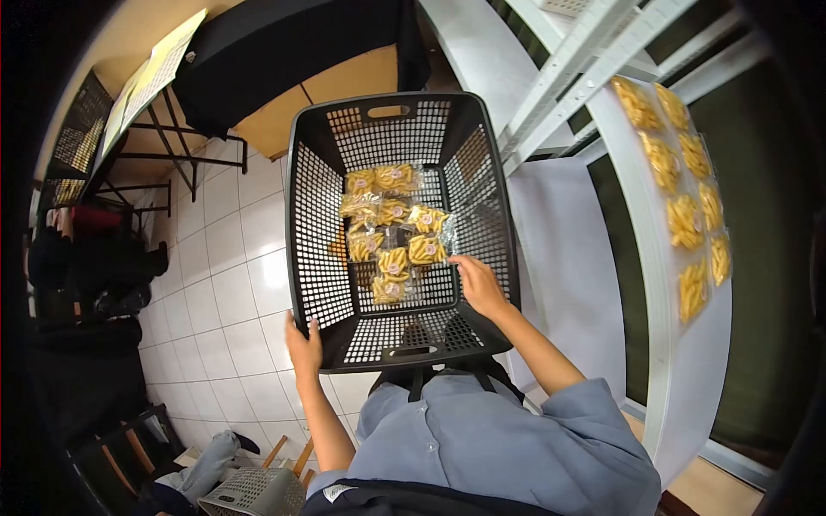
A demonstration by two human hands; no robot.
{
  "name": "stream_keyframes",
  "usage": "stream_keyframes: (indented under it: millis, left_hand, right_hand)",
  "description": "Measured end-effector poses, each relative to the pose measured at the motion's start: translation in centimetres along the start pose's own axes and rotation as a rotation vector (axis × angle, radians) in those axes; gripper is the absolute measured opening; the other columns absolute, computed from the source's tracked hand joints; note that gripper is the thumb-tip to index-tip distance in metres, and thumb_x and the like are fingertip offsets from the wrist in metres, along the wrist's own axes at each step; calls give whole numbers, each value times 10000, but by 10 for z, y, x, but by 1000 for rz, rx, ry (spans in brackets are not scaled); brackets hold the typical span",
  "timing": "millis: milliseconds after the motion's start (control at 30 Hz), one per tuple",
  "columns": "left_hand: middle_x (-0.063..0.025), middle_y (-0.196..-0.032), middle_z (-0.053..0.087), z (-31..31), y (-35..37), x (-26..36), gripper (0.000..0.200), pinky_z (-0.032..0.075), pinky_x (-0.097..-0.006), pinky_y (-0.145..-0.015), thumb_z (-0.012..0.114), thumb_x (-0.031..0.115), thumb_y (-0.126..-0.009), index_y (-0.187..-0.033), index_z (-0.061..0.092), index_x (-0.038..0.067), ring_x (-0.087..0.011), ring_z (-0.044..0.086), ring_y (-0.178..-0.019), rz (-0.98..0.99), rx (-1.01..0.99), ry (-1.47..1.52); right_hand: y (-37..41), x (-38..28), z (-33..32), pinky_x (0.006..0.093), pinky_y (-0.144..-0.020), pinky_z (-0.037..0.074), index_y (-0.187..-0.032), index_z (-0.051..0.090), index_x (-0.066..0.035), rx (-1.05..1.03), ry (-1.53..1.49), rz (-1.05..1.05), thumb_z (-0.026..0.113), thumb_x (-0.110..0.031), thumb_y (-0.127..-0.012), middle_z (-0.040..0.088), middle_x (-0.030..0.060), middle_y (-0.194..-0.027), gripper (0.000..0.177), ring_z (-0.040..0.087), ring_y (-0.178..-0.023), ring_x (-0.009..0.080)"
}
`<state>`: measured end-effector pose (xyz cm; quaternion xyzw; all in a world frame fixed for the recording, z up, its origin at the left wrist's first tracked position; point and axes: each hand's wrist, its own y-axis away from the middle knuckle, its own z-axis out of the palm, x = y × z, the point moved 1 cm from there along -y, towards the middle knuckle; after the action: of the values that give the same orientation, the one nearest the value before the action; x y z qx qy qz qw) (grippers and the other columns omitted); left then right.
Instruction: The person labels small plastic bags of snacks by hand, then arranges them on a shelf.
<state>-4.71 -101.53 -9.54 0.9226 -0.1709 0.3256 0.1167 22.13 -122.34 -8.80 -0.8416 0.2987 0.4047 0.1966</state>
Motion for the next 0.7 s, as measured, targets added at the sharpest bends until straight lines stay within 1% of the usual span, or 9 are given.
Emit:
stream_keyframes:
  millis: [100, 233, 300, 367, 433, 567, 600, 633, 700]
  left_hand:
    - [-189, -893, 573, 5, 2, 1, 346, 432, -336, -713, 541, 126, -780, -1067, 407, -12, -290, 567, -818, -41, -39, -3]
    - [-206, -892, 564, 5, -1, 10, 394, 430, -358, -716, 539, 126, -762, -1106, 404, -10, -325, 561, -810, -115, -43, 55]
    - [-212, -900, 559, 10, 1, 13, 406, 429, -361, -710, 549, 124, -749, -1100, 407, -22, -331, 557, -814, -116, -5, 44]
    - [-216, -911, 552, 12, 2, 10, 423, 429, -363, -706, 558, 125, -736, -1095, 406, -39, -338, 552, -810, -46, 88, -85]
    - [-221, -915, 546, 13, 2, 8, 438, 427, -371, -699, 566, 128, -726, -1090, 405, -55, -347, 548, -804, -81, 74, -86]
    - [-215, -895, 546, 14, -2, 13, 434, 425, -373, -688, 569, 115, -720, -1082, 407, -61, -343, 548, -791, -38, 101, -113]
    - [-214, -893, 545, 14, -2, 14, 436, 424, -371, -689, 572, 111, -717, -1082, 407, -61, -341, 547, -792, -53, 92, -87]
    - [-213, -890, 543, 14, -2, 13, 437, 423, -369, -691, 574, 107, -714, -1081, 407, -61, -340, 546, -794, -67, 82, -62]
    - [-212, -886, 543, 15, -2, 10, 445, 423, -369, -690, 580, 106, -707, -1081, 406, -63, -339, 546, -790, -61, 86, -60]
  right_hand:
    - [-16, 69, 67, 304, -661, 420, -1059, 486, -53, -238, -24, 306, 493, -8, -727, 494, 131, -899, 336, 514, -788, 220]
    - [-31, 161, 141, 352, -767, 428, -1083, 494, -49, -95, -210, 988, 628, -252, -682, 536, 176, -1028, 469, 522, -938, 298]
    - [-46, 192, 148, 378, -760, 430, -1064, 489, 5, -172, -41, 865, 626, -357, -673, 538, 176, -1012, 550, 524, -926, 303]
    - [-52, 229, 170, 376, -757, 429, -1021, 502, 50, 72, -142, 1316, 623, -404, -659, 550, 164, -997, 593, 533, -912, 275]
    - [-59, 207, 165, 445, -866, 373, -1214, 349, -17, 239, -408, 1610, 555, -499, -702, 344, 180, -1249, 732, 402, -1085, 316]
    - [-83, 183, 168, 462, -971, 209, -1269, 274, -27, 441, -801, 1614, 579, -569, -652, 245, 181, -1311, 876, 234, -1212, 306]
    - [-79, 236, 195, 328, -755, 452, -1043, 426, 63, 623, -827, 1650, 732, -431, -554, 519, 156, -988, 759, 545, -826, 225]
    - [-81, 229, 192, 304, -724, 471, -1015, 422, 62, 586, -662, 1667, 746, -443, -527, 493, 167, -1025, 773, 544, -807, 232]
    - [-94, 219, 189, 429, -995, 192, -1262, 263, -2, 599, -750, 1663, 700, -430, -613, 223, 169, -1321, 892, 211, -1224, 291]
